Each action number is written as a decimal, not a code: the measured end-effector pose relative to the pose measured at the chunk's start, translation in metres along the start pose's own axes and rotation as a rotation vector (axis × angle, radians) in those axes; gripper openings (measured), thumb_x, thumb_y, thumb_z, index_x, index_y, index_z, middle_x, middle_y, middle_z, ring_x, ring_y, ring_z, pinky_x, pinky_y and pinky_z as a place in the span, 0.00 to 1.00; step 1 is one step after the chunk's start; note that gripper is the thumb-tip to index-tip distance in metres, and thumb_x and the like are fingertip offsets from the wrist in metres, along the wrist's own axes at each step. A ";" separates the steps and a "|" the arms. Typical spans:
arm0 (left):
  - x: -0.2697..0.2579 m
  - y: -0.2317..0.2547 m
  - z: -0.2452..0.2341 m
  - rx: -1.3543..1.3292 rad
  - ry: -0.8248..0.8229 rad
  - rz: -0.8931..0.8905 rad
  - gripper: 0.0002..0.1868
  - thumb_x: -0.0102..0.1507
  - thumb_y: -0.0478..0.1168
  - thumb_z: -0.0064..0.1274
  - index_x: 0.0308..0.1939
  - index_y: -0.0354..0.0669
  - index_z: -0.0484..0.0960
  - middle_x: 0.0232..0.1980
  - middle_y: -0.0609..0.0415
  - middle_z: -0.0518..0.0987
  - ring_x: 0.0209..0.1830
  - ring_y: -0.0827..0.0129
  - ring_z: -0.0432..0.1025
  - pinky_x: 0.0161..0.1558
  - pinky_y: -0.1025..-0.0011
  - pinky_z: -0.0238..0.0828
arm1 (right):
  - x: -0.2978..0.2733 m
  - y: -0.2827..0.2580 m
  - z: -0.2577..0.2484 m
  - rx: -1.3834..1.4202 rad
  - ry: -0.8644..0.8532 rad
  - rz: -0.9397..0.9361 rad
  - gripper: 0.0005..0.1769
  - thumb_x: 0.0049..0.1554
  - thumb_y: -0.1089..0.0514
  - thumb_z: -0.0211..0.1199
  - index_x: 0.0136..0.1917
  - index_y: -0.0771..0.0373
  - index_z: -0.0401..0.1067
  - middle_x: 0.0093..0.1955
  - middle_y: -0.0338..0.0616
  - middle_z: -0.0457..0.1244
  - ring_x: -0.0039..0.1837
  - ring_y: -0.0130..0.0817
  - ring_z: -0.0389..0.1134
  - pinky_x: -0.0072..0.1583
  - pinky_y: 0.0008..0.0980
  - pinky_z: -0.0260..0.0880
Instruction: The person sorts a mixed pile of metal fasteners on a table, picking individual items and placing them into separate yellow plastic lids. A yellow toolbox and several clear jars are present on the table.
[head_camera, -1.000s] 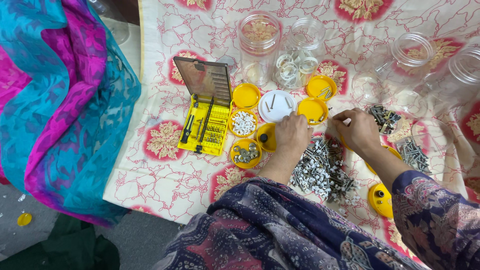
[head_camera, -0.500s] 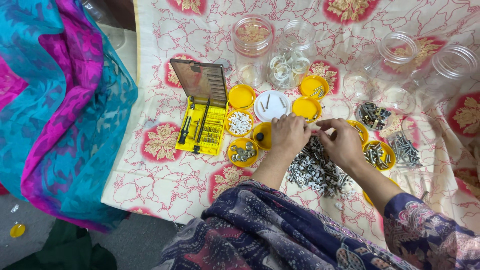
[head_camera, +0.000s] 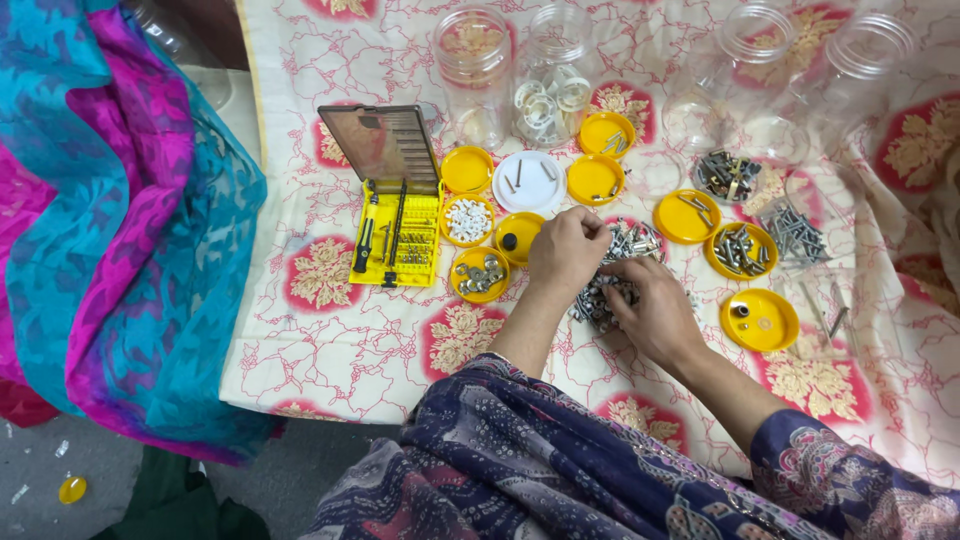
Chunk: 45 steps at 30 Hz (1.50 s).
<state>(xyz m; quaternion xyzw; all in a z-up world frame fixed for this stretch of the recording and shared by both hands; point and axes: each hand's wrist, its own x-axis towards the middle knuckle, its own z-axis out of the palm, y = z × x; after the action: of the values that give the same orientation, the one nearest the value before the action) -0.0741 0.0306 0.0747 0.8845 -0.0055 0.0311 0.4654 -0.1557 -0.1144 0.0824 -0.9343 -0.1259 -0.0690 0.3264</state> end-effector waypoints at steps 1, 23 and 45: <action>-0.004 0.004 0.003 -0.005 -0.020 -0.008 0.12 0.58 0.49 0.59 0.38 0.47 0.86 0.37 0.52 0.87 0.40 0.58 0.82 0.44 0.61 0.78 | -0.001 0.000 -0.002 0.036 0.037 0.030 0.15 0.56 0.59 0.66 0.56 0.65 0.75 0.54 0.56 0.68 0.57 0.50 0.69 0.61 0.45 0.68; -0.080 0.018 0.042 -0.142 -0.294 -0.117 0.14 0.59 0.50 0.58 0.42 0.50 0.91 0.40 0.52 0.88 0.41 0.63 0.83 0.47 0.66 0.78 | -0.061 0.020 -0.033 0.142 0.177 0.335 0.11 0.60 0.57 0.67 0.53 0.65 0.80 0.41 0.48 0.72 0.40 0.30 0.73 0.45 0.33 0.72; -0.049 -0.015 0.016 -0.372 -0.248 -0.206 0.13 0.59 0.44 0.63 0.44 0.42 0.90 0.36 0.56 0.88 0.28 0.76 0.81 0.34 0.76 0.76 | -0.023 0.011 -0.027 0.087 0.039 0.156 0.13 0.55 0.56 0.69 0.52 0.64 0.78 0.50 0.50 0.72 0.47 0.39 0.75 0.52 0.38 0.73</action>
<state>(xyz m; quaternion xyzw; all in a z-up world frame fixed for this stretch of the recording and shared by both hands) -0.1218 0.0244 0.0503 0.7767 0.0220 -0.1269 0.6166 -0.1762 -0.1445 0.0921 -0.9246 -0.0493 -0.0562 0.3735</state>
